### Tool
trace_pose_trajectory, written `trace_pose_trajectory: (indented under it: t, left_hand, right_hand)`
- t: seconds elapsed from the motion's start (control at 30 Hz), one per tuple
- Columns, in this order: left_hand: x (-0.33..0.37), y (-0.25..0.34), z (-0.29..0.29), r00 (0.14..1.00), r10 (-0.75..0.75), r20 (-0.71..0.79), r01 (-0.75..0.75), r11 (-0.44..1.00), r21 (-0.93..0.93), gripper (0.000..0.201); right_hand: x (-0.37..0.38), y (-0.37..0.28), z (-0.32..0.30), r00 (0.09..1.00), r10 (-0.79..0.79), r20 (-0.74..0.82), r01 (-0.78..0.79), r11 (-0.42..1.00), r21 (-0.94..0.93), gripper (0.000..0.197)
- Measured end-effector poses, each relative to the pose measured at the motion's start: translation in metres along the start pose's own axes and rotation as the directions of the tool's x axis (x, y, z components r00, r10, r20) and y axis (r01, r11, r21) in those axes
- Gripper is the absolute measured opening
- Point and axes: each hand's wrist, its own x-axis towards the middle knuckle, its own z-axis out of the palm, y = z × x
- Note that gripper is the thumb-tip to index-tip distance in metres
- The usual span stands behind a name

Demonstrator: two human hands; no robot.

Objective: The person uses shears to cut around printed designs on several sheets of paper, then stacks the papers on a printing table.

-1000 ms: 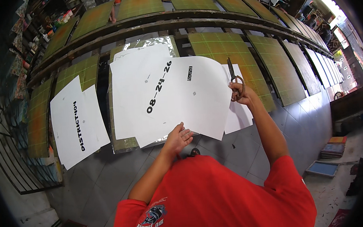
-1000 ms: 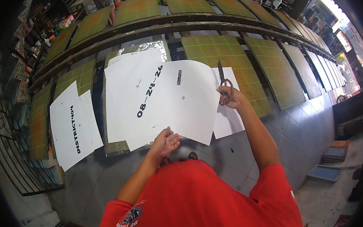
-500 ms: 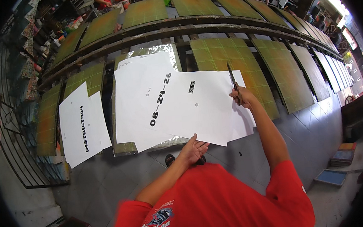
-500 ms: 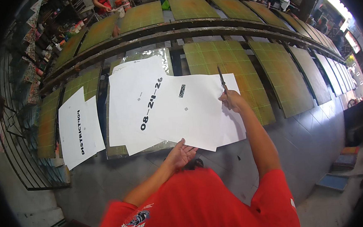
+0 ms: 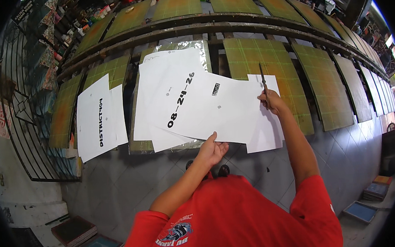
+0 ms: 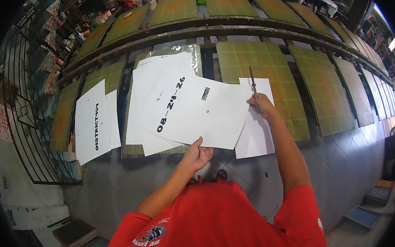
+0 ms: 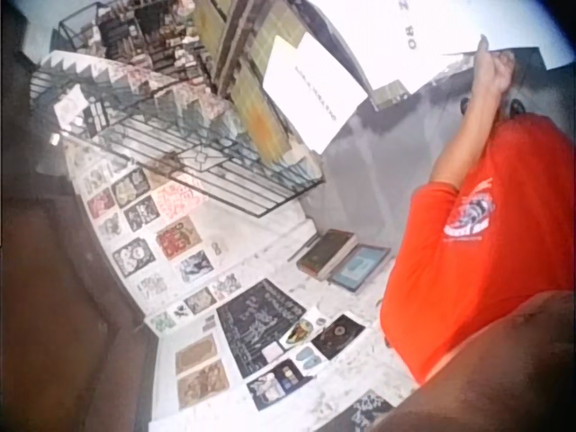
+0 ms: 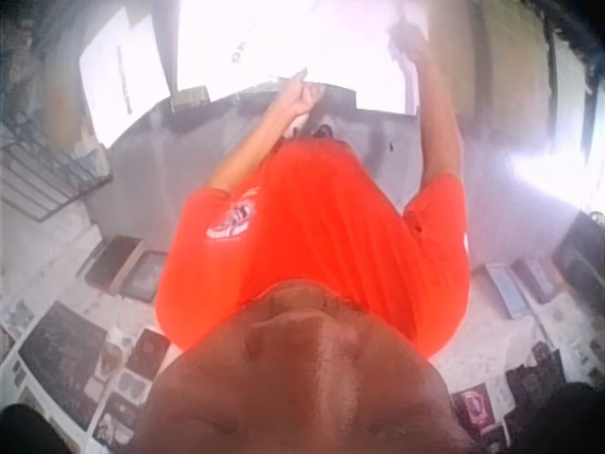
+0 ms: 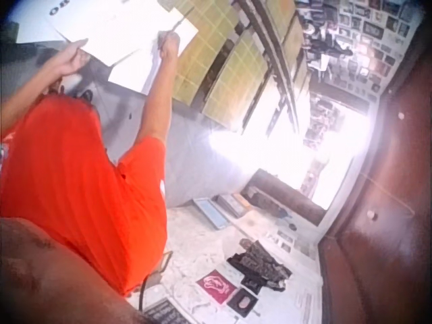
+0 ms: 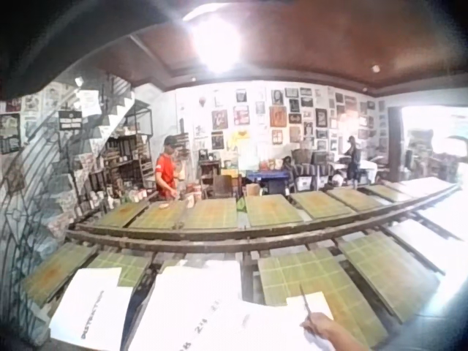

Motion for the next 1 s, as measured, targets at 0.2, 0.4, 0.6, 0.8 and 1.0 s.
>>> trace_pose_trajectory:
  t: [0.2,0.4,0.6,0.8,1.0]
  left_hand:
    - [-0.014,-0.004,0.017,0.993,0.117,-0.029,-0.118,0.993,-0.027,0.03]
    - [0.015,-0.004,0.013,0.974,0.182,-0.135,-0.199,0.972,-0.125,0.029]
    - [0.039,0.01,-0.005,0.99,0.105,-0.095,-0.104,0.994,0.013,0.026]
    - [0.045,-0.003,0.006,0.997,0.018,-0.081,-0.016,0.999,0.031,0.024]
    - [0.039,-0.008,0.003,0.999,-0.015,-0.048,0.02,0.995,0.099,0.025]
  right_hand:
    - [0.02,0.011,0.036,0.987,-0.142,-0.075,0.139,0.989,-0.049,0.02]
    - [0.017,0.039,0.03,0.868,-0.394,-0.302,0.209,0.843,-0.496,0.024]
    - [-0.148,0.033,0.081,0.973,0.136,-0.188,-0.063,0.935,0.348,0.04]
    - [-0.157,0.074,0.116,0.889,0.104,-0.446,0.028,0.96,0.279,0.033]
    - [-0.127,0.072,0.116,0.796,0.025,-0.604,0.172,0.949,0.265,0.023]
